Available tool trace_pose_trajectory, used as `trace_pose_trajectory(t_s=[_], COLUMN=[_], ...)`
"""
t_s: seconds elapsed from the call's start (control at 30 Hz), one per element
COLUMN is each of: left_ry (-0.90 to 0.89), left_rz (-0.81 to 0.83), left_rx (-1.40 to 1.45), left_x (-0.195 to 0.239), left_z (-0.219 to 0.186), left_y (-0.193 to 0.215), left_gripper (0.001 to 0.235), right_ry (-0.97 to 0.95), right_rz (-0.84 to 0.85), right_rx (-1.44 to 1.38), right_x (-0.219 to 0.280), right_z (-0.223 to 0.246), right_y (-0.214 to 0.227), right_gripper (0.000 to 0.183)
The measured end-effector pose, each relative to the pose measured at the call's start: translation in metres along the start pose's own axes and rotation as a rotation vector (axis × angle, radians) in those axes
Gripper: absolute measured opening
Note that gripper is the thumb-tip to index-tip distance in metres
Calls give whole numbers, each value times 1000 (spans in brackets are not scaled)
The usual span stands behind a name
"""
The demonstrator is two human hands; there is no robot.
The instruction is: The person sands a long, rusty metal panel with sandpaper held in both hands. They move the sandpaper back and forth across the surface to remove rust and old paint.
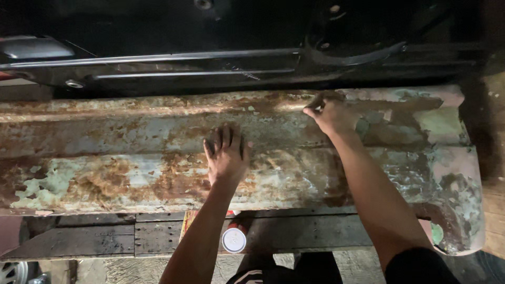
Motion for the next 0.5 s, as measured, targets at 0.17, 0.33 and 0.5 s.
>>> trace_pose_trajectory(t_s=[0.17, 0.33, 0.5], left_ry=[-10, 10, 36], left_rz=[7, 73, 133], left_rx=[-25, -79, -90], left_x=[-3, -1, -1], left_z=[0, -3, -5], left_y=[2, 7, 12], left_gripper=[72, 72, 72], right_ry=[1, 19, 81], right_rz=[-42, -142, -273], right_rx=[-63, -233, 30], right_x=[0, 4, 6], right_z=[-3, -11, -3], right_y=[2, -10, 0], right_gripper=[67, 58, 58])
Point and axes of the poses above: each hand's wrist, its own x-axis away from the middle knuckle, its own y-axis out of the back of the hand, z = x × y, the point moved 2 cm from there along -x, towards the middle knuckle, and after that the axes turned 11 degrees about y, right-handed, at the moved point
